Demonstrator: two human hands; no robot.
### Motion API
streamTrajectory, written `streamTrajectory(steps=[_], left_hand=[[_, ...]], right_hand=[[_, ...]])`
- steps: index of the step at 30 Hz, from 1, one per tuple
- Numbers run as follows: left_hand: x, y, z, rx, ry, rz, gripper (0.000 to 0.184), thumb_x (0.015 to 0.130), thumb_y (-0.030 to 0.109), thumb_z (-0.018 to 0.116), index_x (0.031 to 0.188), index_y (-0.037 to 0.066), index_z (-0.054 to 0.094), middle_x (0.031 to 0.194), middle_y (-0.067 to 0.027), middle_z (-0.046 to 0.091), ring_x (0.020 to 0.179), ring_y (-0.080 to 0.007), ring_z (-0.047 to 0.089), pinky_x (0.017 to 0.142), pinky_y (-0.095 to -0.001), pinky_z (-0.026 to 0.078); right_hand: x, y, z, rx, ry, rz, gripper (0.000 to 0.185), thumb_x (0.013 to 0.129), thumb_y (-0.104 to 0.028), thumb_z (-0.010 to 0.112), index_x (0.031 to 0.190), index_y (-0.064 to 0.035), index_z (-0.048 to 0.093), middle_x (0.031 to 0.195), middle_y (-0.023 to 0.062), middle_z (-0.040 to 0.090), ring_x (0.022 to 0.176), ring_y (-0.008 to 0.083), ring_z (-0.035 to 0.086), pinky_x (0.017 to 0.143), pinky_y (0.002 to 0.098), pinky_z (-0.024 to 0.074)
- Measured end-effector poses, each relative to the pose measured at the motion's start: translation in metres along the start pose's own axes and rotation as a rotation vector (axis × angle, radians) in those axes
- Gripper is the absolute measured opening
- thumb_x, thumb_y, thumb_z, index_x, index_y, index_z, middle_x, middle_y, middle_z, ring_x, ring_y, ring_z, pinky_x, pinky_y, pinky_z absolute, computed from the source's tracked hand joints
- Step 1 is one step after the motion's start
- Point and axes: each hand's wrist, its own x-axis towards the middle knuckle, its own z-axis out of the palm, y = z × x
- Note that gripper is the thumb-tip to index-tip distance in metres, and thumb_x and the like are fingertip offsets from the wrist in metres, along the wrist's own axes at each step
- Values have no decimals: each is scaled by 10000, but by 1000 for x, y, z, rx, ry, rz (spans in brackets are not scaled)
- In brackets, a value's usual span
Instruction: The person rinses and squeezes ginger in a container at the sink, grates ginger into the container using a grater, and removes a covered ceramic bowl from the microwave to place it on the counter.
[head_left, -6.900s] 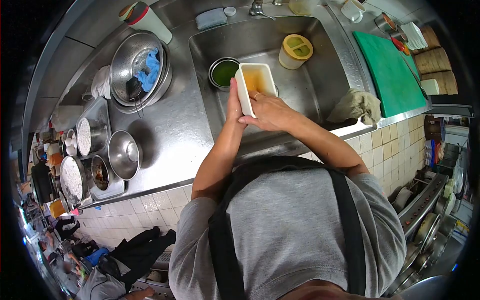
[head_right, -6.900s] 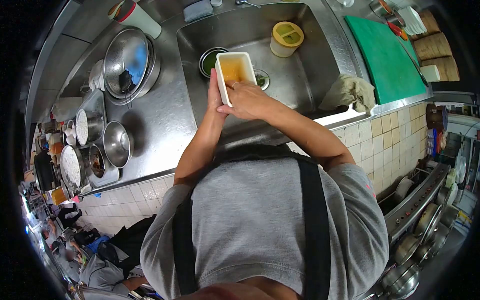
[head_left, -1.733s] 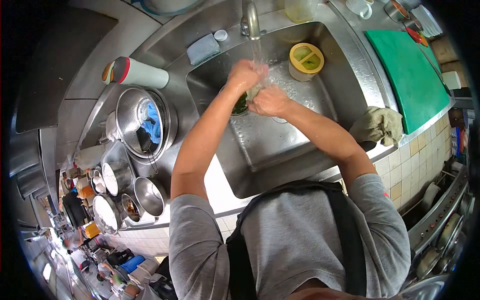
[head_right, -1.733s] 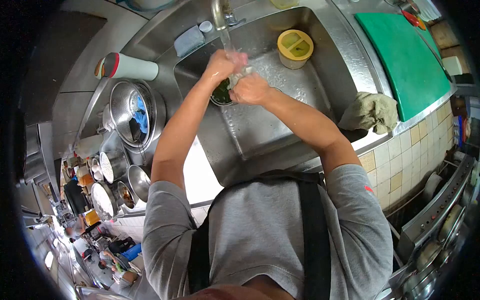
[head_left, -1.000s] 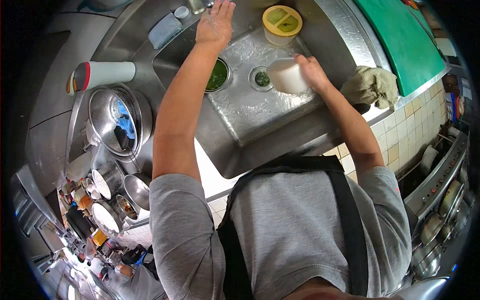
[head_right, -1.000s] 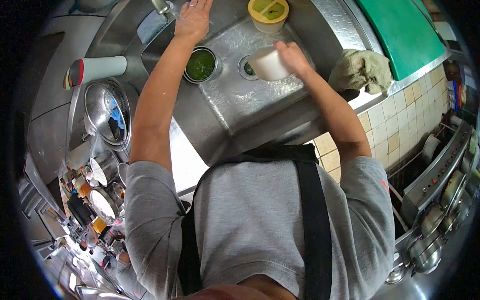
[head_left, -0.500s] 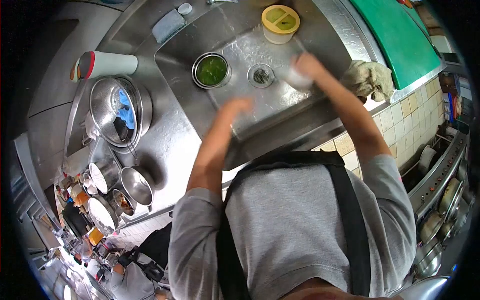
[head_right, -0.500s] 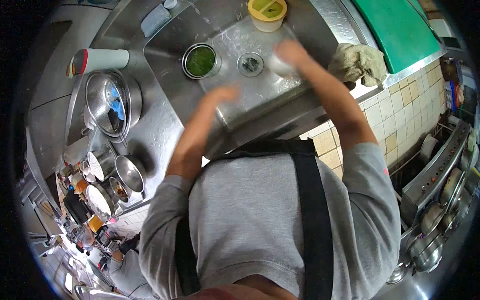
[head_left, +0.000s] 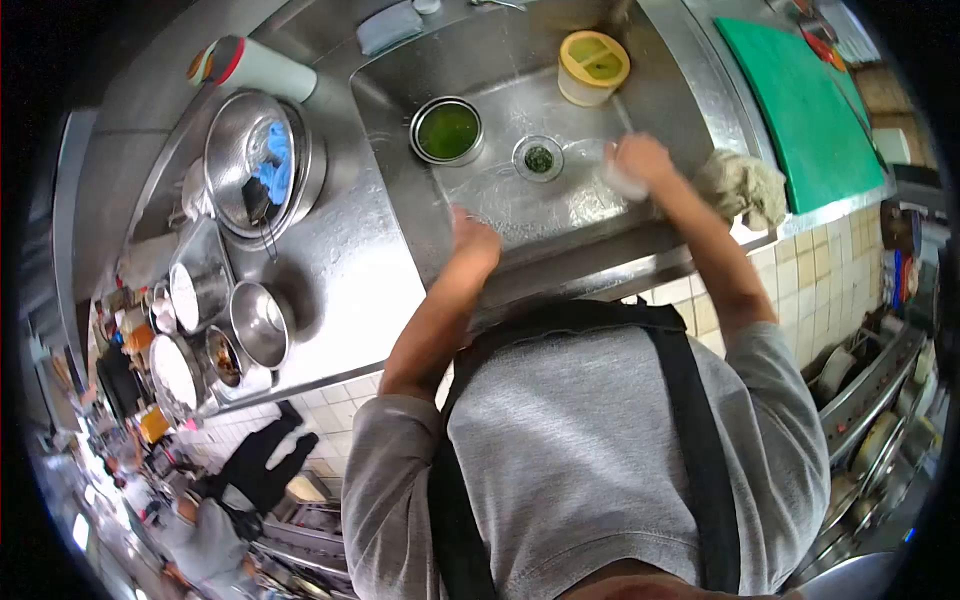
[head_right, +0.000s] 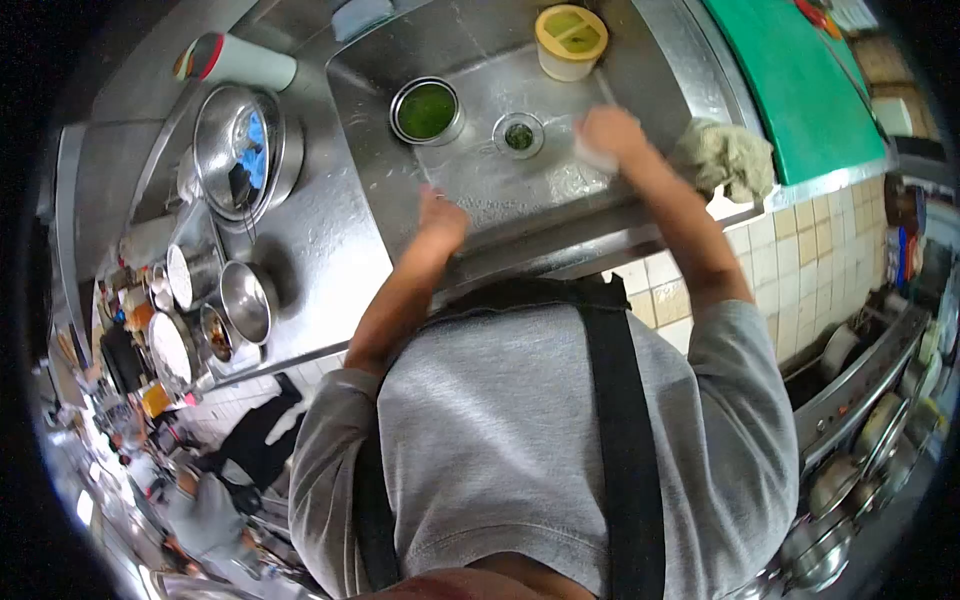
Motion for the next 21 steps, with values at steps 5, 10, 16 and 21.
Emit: streamTrajectory(steps=[5, 10, 16, 21], left_hand=[[-12, -15, 50, -138, 313, -140, 714, 835, 550, 502, 1361, 89, 358, 1309, -169, 463, 1163, -296, 483, 962, -506, 364], [-26, 15, 50, -1424, 138, 99, 715, 835, 641, 428, 1317, 114, 397, 1220, -88, 521, 1112, -243, 512, 884, -436, 450], [-61, 40, 43, -1506, 440, 493, 620, 860, 624, 378, 1263, 160, 456, 1224, -80, 519, 1144, -238, 494, 964, -412, 411], [-88, 32, 38, -1567, 336, 683, 629, 845, 623, 416, 1307, 198, 408, 1274, -49, 479, 1159, -230, 482, 951, -457, 411]], right_hand=[[-39, -62, -9, 259, 127, -96, 541, 886, -454, 365, 787, -15, 664, 795, 220, 642, 741, 364, 638, 690, 455, 508], [-75, -146, -51, 97, 346, -602, 535, 859, -490, 441, 647, -31, 615, 672, 163, 632, 625, 331, 627, 585, 445, 494], [-115, -186, -97, 531, 288, -810, 482, 843, -481, 516, 665, -47, 628, 580, 110, 598, 564, 247, 610, 553, 386, 475], [-92, -212, -140, 1311, -180, -768, 304, 850, -316, 560, 961, -36, 604, 842, 79, 620, 810, 142, 600, 711, 310, 469]])
